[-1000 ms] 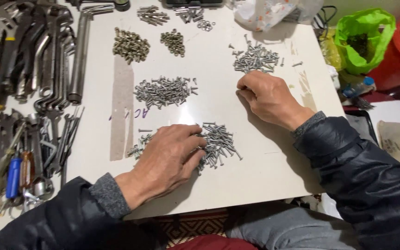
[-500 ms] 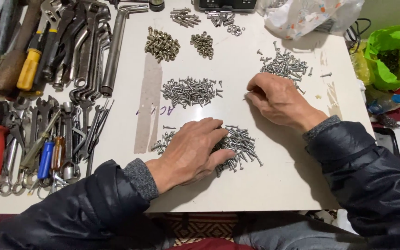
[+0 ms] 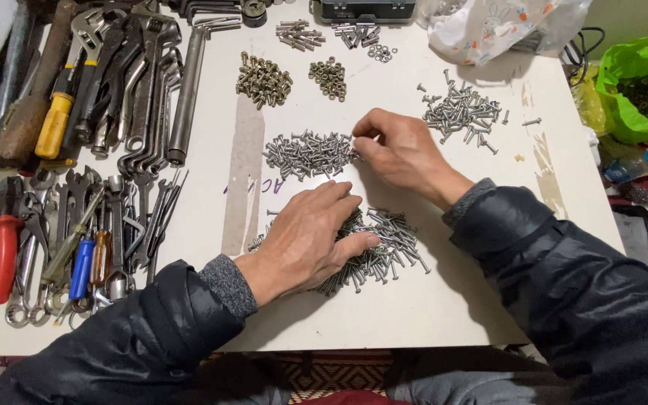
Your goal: Manually categorizing a large pile of various screws into smaller, organized groups based on their size and type on a white work surface.
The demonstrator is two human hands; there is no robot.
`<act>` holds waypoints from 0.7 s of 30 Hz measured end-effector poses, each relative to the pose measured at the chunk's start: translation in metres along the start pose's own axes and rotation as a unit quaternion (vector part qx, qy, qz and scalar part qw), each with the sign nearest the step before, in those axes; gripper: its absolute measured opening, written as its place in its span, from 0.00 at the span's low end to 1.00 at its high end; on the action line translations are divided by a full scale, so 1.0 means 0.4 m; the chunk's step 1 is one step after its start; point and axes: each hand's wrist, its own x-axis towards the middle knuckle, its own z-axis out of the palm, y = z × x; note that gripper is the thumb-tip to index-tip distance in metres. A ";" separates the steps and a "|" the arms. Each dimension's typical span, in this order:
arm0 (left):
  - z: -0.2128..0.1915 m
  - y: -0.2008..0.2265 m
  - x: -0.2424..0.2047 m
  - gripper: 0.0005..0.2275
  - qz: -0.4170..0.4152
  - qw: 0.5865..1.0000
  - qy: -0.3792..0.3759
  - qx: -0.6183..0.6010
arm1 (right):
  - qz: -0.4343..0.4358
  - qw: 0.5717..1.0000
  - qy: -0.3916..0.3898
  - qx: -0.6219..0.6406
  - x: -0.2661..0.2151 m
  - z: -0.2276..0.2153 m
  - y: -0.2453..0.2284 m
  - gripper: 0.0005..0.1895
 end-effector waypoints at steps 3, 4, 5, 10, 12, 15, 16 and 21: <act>-0.003 -0.007 0.004 0.30 0.007 1.000 0.012 0.015 | 0.036 0.999 0.015 0.000 -0.020 -0.034 0.028 0.11; -0.003 -0.007 0.004 0.30 0.009 1.000 0.012 0.013 | 0.038 0.999 0.016 -0.002 -0.029 -0.048 0.033 0.11; -0.003 -0.006 0.005 0.30 0.003 1.000 0.011 0.018 | 0.052 0.998 0.035 0.005 -0.038 -0.062 0.038 0.11; -0.040 -0.001 0.010 0.27 0.025 0.998 0.028 0.051 | 0.075 0.993 0.091 0.004 -0.088 -0.126 0.099 0.10; -0.051 -0.005 0.024 0.27 -0.004 0.992 0.056 0.110 | 0.067 0.990 0.125 -0.015 -0.114 -0.155 0.122 0.09; -0.071 -0.021 0.033 0.28 -0.020 0.991 0.052 0.122 | 0.051 0.986 0.153 -0.050 -0.136 -0.203 0.174 0.08; -0.071 -0.017 0.035 0.28 -0.016 0.991 0.051 0.120 | 0.053 0.985 0.156 -0.052 -0.143 -0.220 0.184 0.08; -0.046 0.002 0.038 0.27 0.007 0.993 0.049 0.104 | 0.158 0.970 0.142 -0.116 -0.178 -0.270 0.209 0.13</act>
